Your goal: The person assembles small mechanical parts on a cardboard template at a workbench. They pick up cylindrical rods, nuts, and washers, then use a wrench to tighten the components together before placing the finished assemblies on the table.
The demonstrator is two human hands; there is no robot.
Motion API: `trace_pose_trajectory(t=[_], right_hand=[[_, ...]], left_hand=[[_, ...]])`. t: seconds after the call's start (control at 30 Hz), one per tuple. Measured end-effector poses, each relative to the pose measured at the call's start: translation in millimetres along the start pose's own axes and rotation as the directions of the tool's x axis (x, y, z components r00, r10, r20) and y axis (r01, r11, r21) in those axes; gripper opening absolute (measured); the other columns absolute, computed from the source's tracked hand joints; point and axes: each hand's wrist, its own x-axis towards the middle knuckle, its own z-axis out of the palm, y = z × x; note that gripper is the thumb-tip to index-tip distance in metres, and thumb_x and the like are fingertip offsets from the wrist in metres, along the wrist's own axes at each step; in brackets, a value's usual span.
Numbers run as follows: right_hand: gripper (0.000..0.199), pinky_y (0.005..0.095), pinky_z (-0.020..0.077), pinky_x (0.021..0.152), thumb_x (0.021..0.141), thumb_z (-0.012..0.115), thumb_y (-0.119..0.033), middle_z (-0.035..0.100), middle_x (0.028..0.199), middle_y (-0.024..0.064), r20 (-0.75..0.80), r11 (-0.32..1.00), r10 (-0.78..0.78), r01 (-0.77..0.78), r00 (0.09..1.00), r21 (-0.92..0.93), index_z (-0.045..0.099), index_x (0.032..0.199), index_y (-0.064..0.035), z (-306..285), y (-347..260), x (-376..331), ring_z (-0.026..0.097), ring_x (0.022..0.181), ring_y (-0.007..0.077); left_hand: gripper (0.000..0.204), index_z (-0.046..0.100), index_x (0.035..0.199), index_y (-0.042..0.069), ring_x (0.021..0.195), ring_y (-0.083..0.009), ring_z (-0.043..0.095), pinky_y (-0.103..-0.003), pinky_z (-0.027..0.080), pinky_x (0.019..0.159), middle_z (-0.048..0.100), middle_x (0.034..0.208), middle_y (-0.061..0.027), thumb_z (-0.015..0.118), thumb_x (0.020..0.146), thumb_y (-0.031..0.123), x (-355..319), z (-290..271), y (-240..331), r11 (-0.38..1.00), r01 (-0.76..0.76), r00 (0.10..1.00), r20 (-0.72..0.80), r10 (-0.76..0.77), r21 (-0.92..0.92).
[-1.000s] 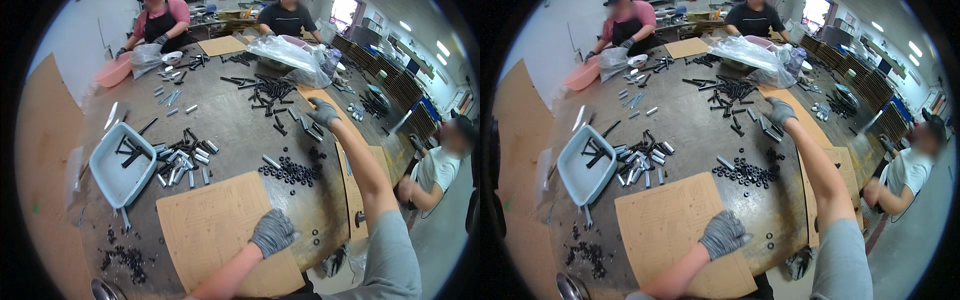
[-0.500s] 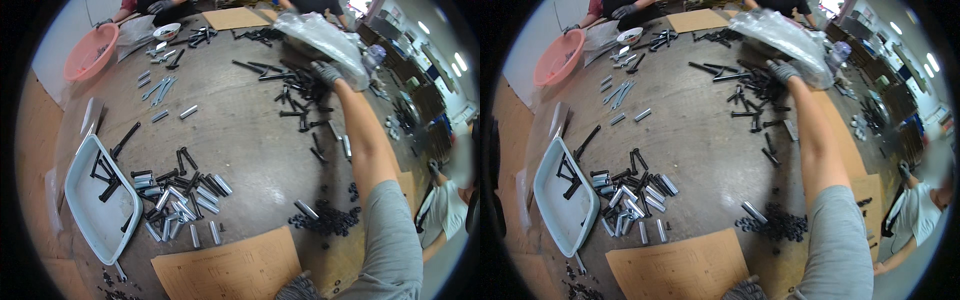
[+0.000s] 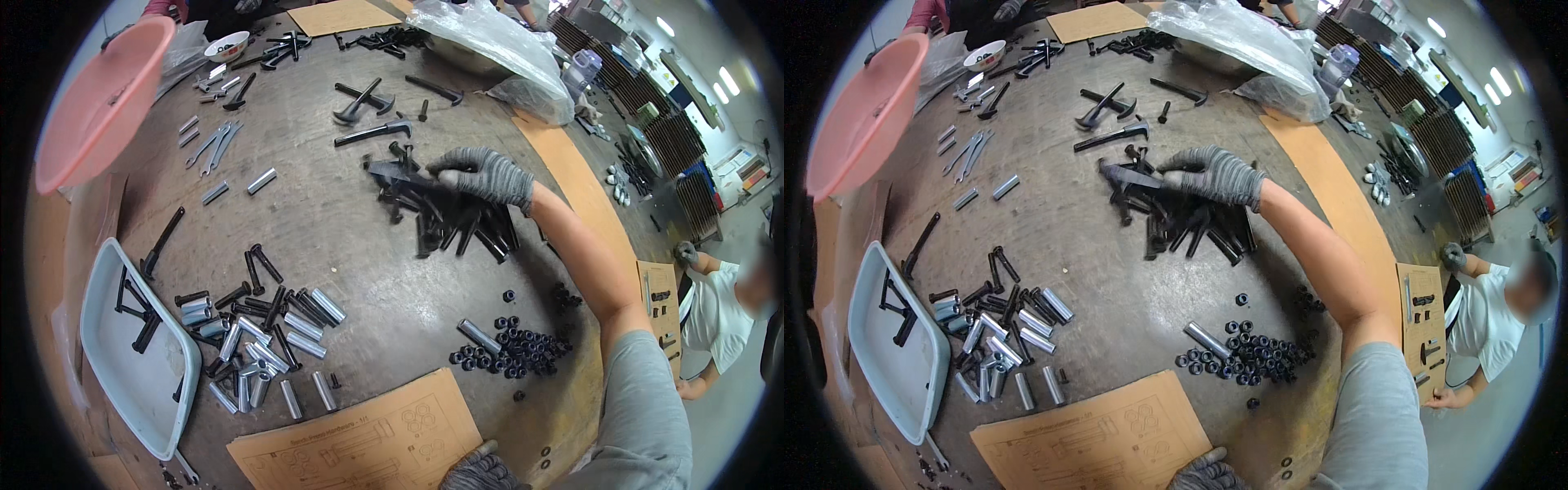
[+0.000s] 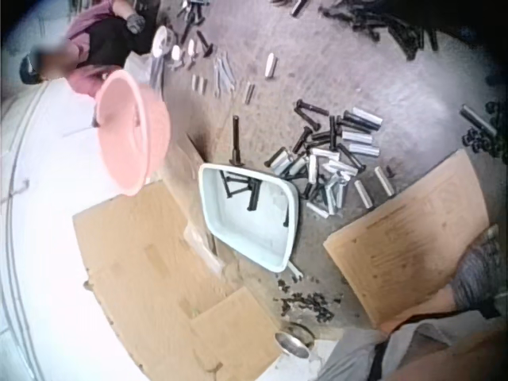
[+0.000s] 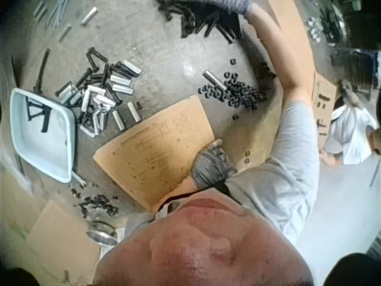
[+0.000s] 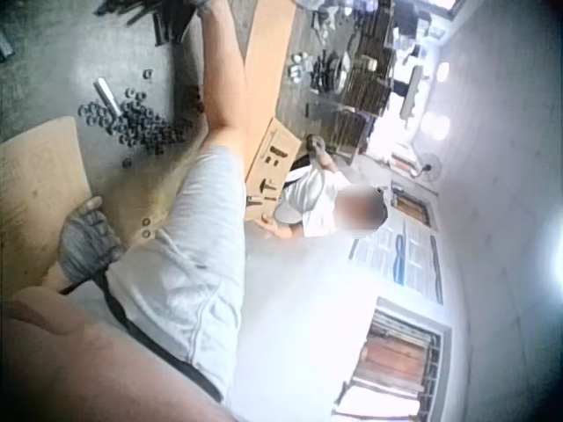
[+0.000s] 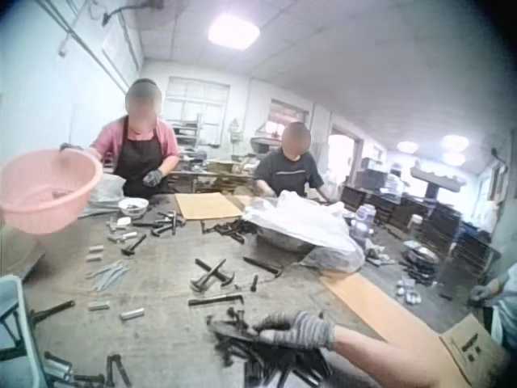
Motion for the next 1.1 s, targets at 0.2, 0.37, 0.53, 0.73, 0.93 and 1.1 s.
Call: trace_pose_trajectory(t=[0.2, 0.37, 0.53, 0.73, 0.93, 1.1], right_hand=[[0.058, 0.0387, 0.0446, 0.094, 0.083, 0.058, -0.051, 0.061, 0.119, 0.0178, -0.31, 0.784, 0.086, -0.256, 0.947, -0.565, 0.06, 0.122, -0.0085, -62, 53, 103, 0.058, 0.111, 0.0329], [0.093, 0.0372, 0.0326, 0.108, 0.08, 0.054, -0.068, 0.044, 0.139, 0.0234, -0.347, 0.802, 0.36, -0.477, 0.866, -0.359, 0.041, 0.137, 0.0037, -71, 111, 177, 0.043, 0.13, 0.0322], [0.04, 0.0339, 0.0504, 0.082, 0.074, 0.059, -0.016, 0.07, 0.098, 0.0119, -0.338, 0.952, -0.203, 0.105, 0.919, -0.287, 0.066, 0.114, -0.0169, 9, 70, 183, 0.066, 0.086, 0.0239], [0.036, 0.0342, 0.0509, 0.08, 0.076, 0.054, -0.01, 0.07, 0.092, 0.013, 0.011, 0.996, -0.071, 0.071, 0.997, -0.055, 0.066, 0.11, -0.0128, 71, -24, 96, 0.066, 0.084, 0.02], [0.033, 0.038, 0.049, 0.086, 0.079, 0.062, -0.028, 0.067, 0.102, 0.0151, 0.37, 0.95, -0.122, 0.217, 0.921, -0.226, 0.068, 0.108, -0.0122, 81, -100, -10, 0.063, 0.094, 0.0318], [0.036, 0.0392, 0.0491, 0.082, 0.083, 0.062, -0.032, 0.066, 0.098, 0.0186, -0.018, 0.989, -0.105, 0.102, 0.994, -0.108, 0.067, 0.105, -0.0043, 74, -109, -44, 0.064, 0.093, 0.0315]], left_hand=[[0.026, 0.051, 0.089, 0.015, 0.066, -0.0197, 0.048, -0.043, 0.041, 0.079, 0.05, 0.065, -0.0004, 0.056, 0.074, 0.036, -18, 61, -8, 0.958, 0.089, 0.994, -0.043, -0.104, -0.274], [0.019, 0.055, 0.08, 0.017, 0.068, -0.0216, 0.049, -0.041, 0.04, 0.074, 0.05, 0.064, -0.0024, 0.055, 0.073, 0.034, -29, 50, -25, 0.985, 0.067, 0.993, -0.083, -0.081, -0.158], [0.016, 0.06, 0.062, 0.021, 0.071, -0.023, 0.051, -0.039, 0.041, 0.074, 0.05, 0.061, -0.0047, 0.054, 0.069, 0.035, -8, -3, -2, 0.996, 0.02, 0.999, 0.048, -0.024, 0.082], [0.021, 0.065, 0.061, 0.022, 0.071, -0.0233, 0.054, -0.04, 0.04, 0.091, 0.056, 0.062, -0.0043, 0.055, 0.074, 0.034, -5, -7, 2, 0.994, 0.055, 0.995, 0.082, -0.048, -0.09], [0.019, 0.07, 0.077, 0.015, 0.078, -0.0206, 0.059, -0.039, 0.039, 0.099, 0.064, 0.073, -0.0037, 0.062, 0.081, 0.032, 2, -26, 14, 0.996, 0.079, 0.967, 0.238, -0.087, 0.042], [0.028, 0.067, 0.071, 0.015, 0.077, -0.0237, 0.059, -0.039, 0.038, 0.099, 0.062, 0.07, -0.005, 0.057, 0.083, 0.039, -11, -2, 16, 0.982, 0.102, 0.991, 0.07, -0.115, 0.158]])
